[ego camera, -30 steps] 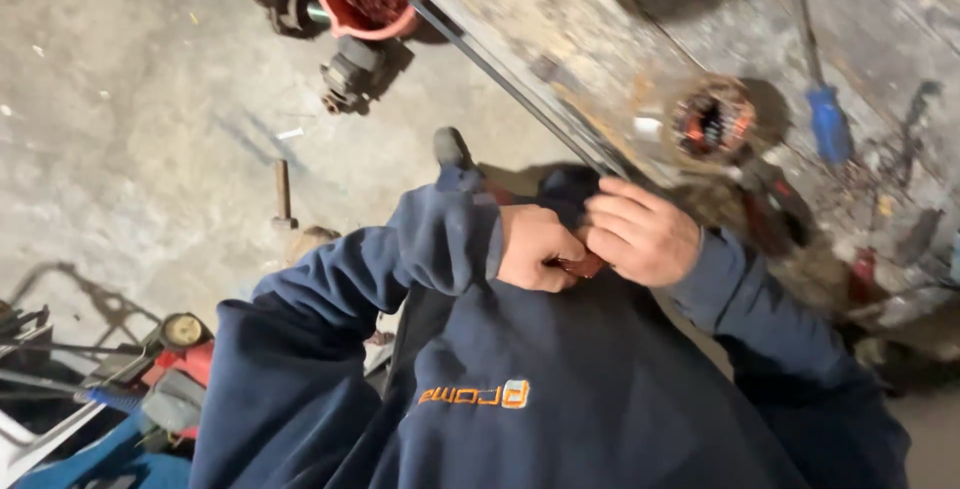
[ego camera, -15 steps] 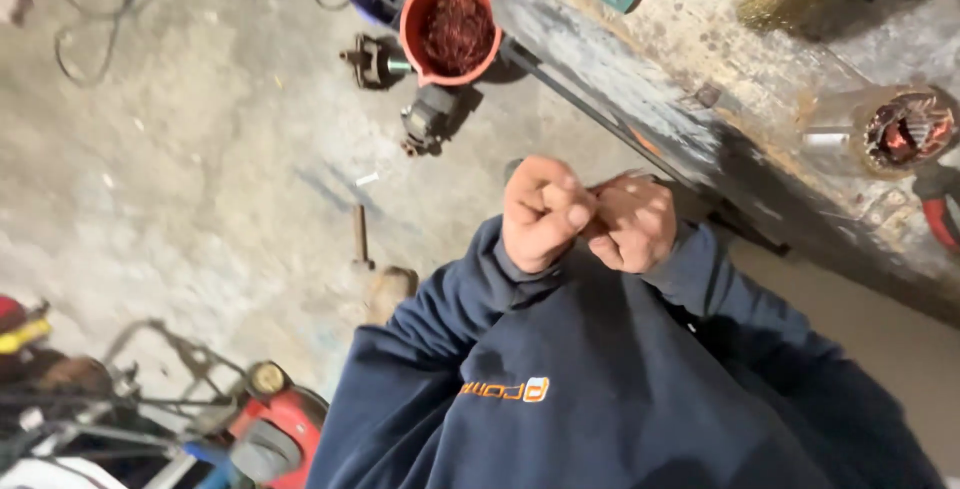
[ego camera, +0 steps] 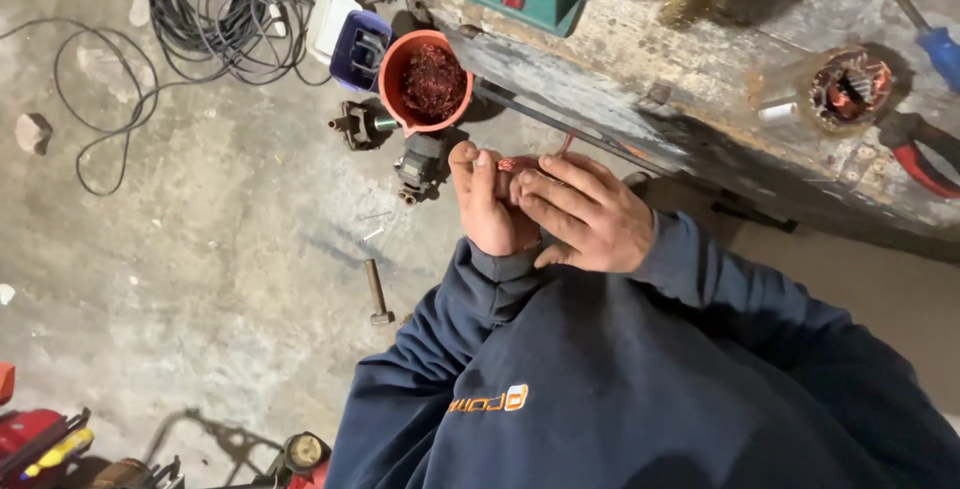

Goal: Stripping copper wire from an electric motor stator using various hand tools.

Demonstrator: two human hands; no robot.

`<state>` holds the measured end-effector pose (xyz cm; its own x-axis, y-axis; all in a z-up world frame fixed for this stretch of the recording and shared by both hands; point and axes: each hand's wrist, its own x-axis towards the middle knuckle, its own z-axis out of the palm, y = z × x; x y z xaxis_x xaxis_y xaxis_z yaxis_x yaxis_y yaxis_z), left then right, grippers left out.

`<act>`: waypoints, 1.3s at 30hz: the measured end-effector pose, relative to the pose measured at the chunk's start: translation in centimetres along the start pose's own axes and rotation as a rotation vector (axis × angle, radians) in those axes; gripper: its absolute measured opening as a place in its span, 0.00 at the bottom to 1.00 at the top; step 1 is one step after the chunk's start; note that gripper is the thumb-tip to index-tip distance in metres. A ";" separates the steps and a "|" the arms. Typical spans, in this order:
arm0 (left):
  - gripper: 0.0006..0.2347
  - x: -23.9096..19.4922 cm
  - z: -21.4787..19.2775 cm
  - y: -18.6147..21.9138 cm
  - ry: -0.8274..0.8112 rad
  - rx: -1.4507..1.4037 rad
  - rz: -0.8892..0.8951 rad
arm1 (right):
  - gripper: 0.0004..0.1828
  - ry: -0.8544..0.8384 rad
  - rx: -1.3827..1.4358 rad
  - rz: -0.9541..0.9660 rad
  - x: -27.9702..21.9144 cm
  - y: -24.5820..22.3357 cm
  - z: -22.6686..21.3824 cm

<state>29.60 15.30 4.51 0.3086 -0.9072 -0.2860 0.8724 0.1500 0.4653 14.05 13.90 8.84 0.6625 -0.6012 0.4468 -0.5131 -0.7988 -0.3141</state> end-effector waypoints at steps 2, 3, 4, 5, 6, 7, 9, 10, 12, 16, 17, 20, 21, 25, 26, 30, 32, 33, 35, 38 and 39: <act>0.03 -0.1 -0.4 -0.6 -0.051 -0.102 -0.059 | 0.30 -0.005 0.014 -0.106 -1.4 1.3 1.5; 0.03 -0.3 -0.3 -0.9 -0.058 -0.104 -0.063 | 0.30 -0.002 0.006 -0.104 -1.3 2.1 1.4; 0.04 -0.8 -0.4 -1.1 -0.065 -0.111 -0.125 | 0.28 0.056 -0.049 -0.112 -1.5 2.7 1.3; 0.05 -1.2 -0.5 -1.4 -0.071 -0.118 -0.186 | 0.26 0.115 -0.104 -0.121 -1.6 3.4 1.2; 0.05 -1.2 -1.1 -1.9 -0.071 -0.120 -0.192 | 0.26 0.113 -0.108 -0.117 -1.9 4.1 0.8; 0.06 -1.3 -1.7 -2.5 -0.124 -0.083 -0.228 | 0.26 0.109 -0.099 -0.140 -2.1 4.9 0.5; 0.06 -1.2 -2.9 -2.8 -0.172 -0.040 -0.264 | 0.25 0.107 -0.084 -0.162 -2.7 5.7 -0.2; 0.08 -1.0 -3.3 -2.5 -0.207 0.126 -0.305 | 0.25 0.080 -0.071 -0.178 -2.9 5.9 -0.7; 0.09 -0.5 -3.2 -1.5 -0.248 0.294 -0.353 | 0.25 0.053 -0.066 -0.188 -3.2 6.3 -1.7; 0.19 0.1 1.0 2.0 -0.709 0.890 -0.152 | 0.25 0.041 -0.080 -0.187 -3.5 6.2 -3.5; 0.23 0.4 2.7 3.1 -0.852 1.186 0.061 | 0.24 0.034 -0.083 -0.197 -3.5 6.2 -3.8; 0.31 0.9 3.6 3.5 -1.031 1.495 -0.123 | 0.24 0.006 -0.063 -0.254 -3.6 5.9 -3.9; 0.31 0.9 3.3 3.4 -1.034 1.495 -0.129 | 0.24 0.006 -0.062 -0.248 -3.9 5.8 -3.9; 0.16 1.1 2.1 3.0 -1.223 1.825 0.001 | 0.15 -0.082 -0.062 -0.214 -4.0 4.6 -4.1; 0.12 1.1 1.8 2.9 -1.283 1.919 0.097 | 0.12 -0.111 -0.064 -0.157 -4.0 4.2 -4.3; 0.06 2.8 1.2 3.3 -1.478 1.860 0.456 | 0.15 -0.105 0.167 0.075 -4.4 2.7 -3.8; 0.11 3.6 3.1 4.0 -1.606 1.597 1.026 | 0.18 -0.102 0.509 0.290 -4.9 2.3 -3.3; 0.11 3.8 3.5 4.1 -1.614 1.589 1.023 | 0.18 -0.099 0.506 0.297 -5.4 2.2 -2.9; 0.10 4.3 4.4 4.4 -1.641 1.491 1.279 | 0.23 -0.148 0.948 0.554 -6.4 2.0 -2.0; 0.09 4.7 3.6 4.3 -1.595 1.506 1.192 | 0.27 -0.206 1.391 0.787 -7.0 2.0 -1.0; 0.09 4.8 2.5 4.1 -1.594 1.509 1.195 | 0.27 -0.207 1.391 0.783 -5.3 1.2 -2.5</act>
<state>33.77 10.57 7.13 -0.7413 -0.2850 0.6077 -0.2909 0.9523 0.0918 8.58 16.18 8.16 0.6065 -0.7510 -0.2611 0.0480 0.3623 -0.9308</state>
